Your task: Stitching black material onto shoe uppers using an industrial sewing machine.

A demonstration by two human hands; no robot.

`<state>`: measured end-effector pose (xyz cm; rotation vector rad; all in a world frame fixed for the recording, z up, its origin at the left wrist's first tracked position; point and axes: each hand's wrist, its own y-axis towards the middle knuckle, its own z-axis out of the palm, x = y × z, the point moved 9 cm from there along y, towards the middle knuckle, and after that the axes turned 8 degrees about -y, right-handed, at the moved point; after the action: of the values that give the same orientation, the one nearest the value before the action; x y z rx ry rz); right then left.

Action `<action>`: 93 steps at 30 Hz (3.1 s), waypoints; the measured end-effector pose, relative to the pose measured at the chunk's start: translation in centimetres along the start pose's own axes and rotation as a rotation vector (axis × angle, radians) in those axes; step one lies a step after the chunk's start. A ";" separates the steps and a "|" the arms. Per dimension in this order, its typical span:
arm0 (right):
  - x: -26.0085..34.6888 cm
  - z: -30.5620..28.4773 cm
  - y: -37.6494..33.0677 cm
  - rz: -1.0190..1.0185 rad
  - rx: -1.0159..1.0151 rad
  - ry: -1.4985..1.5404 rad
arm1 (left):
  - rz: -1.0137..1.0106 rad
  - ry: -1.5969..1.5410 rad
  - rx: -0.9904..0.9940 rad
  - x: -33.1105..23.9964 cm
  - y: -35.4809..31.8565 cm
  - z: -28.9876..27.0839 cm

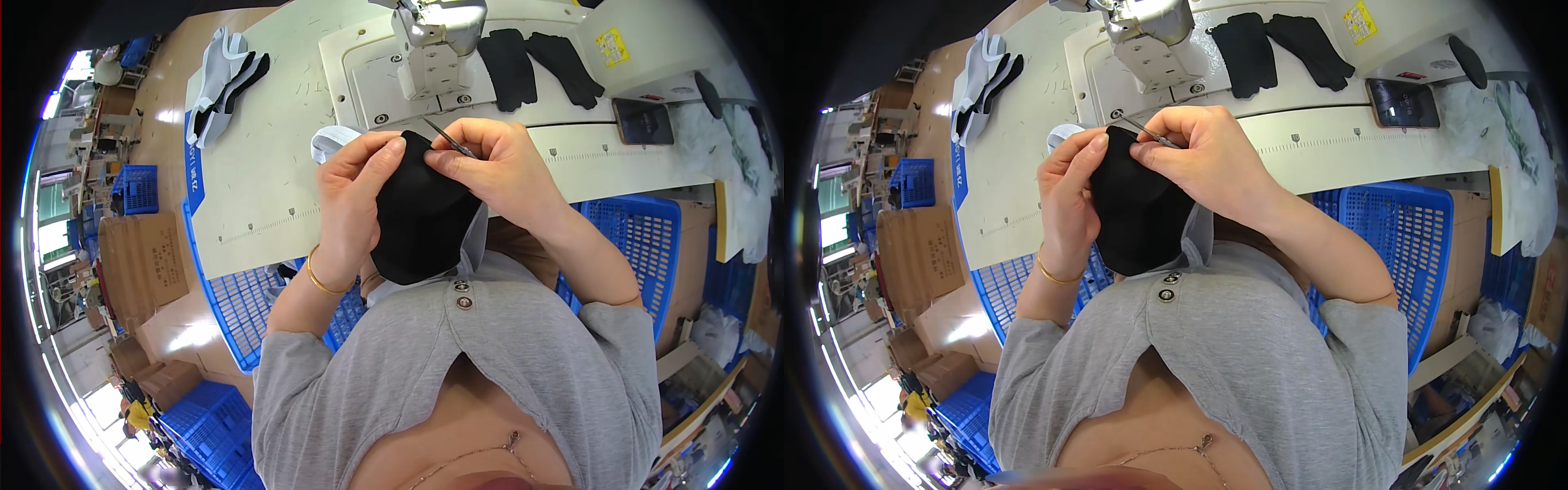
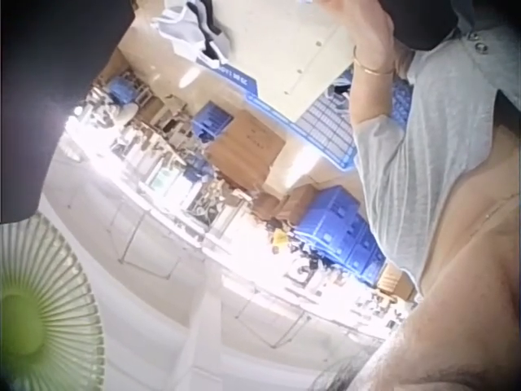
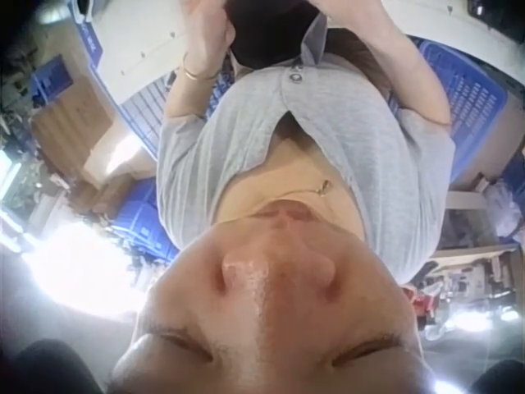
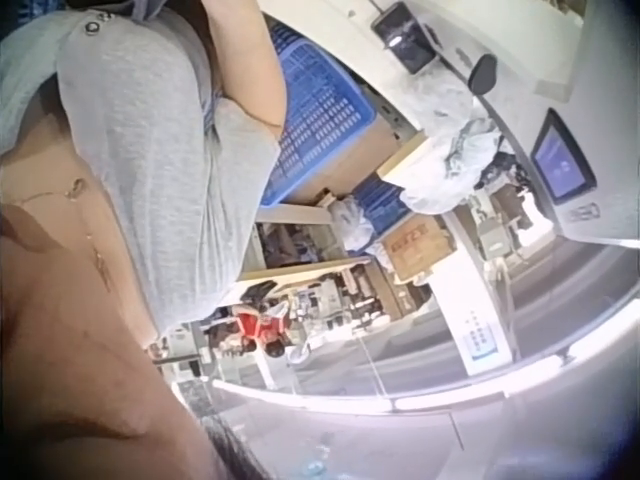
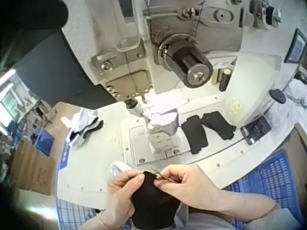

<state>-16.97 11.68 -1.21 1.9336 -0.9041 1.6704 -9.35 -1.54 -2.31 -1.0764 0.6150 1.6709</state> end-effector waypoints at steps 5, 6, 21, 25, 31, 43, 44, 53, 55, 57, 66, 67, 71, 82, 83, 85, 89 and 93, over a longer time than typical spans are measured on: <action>0.4 0.1 0.1 -0.079 0.003 0.021 | 0.007 0.027 -0.021 0.1 0.1 -0.2; 0.4 0.0 0.1 -0.079 0.001 0.021 | 0.005 0.038 -0.025 0.2 0.1 -0.2; 0.8 -1.4 -1.2 -0.327 -0.148 -0.299 | 0.121 0.218 -0.057 -1.4 -0.1 -0.2; -0.4 -1.1 -1.3 -0.188 -0.107 -0.127 | 0.130 0.229 -0.045 -1.4 -0.2 -0.1; -0.9 -1.2 -1.4 -0.088 -0.116 -0.070 | 0.136 0.236 -0.033 -1.8 -0.3 -0.1; -0.8 -1.7 -1.3 -0.092 -0.166 -0.120 | 0.202 0.325 -0.030 -1.9 0.5 0.1; -1.2 -1.6 -1.3 -0.067 -0.158 -0.104 | 0.211 0.322 -0.031 -2.1 0.6 0.0; 0.3 -0.9 -0.5 -0.214 -0.159 -0.031 | 0.139 0.323 0.104 -5.4 4.1 1.4; 1.9 -1.7 -0.6 -0.303 -0.291 -0.037 | 0.061 0.390 0.168 -5.9 5.5 2.3; 2.5 -1.9 -0.2 -0.292 -0.297 -0.031 | -0.003 0.334 0.177 -6.2 7.0 2.6; 3.7 -3.6 1.4 -0.296 -0.413 -0.011 | -0.220 0.148 0.167 -6.5 10.8 4.6; 3.9 -3.7 1.5 -0.302 -0.425 0.004 | -0.256 0.151 0.119 -6.6 10.8 4.5; 4.1 -3.9 2.4 -0.317 -0.437 0.062 | -0.133 0.314 0.102 -7.4 12.6 3.6; 3.5 -3.8 2.6 -0.307 -0.430 0.088 | -0.146 0.305 0.050 -7.7 12.1 4.5; 3.4 -3.8 2.6 -0.305 -0.439 0.084 | -0.150 0.303 0.050 -7.6 12.1 4.6; 3.1 -3.8 2.8 -0.313 -0.444 0.076 | -0.096 0.320 0.042 -7.9 12.1 4.9; 3.9 -3.1 2.5 -0.330 -0.450 0.054 | -0.220 0.535 0.089 -7.2 12.9 2.9; 3.9 -2.9 2.4 -0.318 -0.458 0.034 | 0.153 0.774 0.215 -8.7 12.1 4.4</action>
<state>-20.49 11.23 2.90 1.6286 -0.8264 1.1875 -21.41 -6.42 6.21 -1.5397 1.3638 1.2316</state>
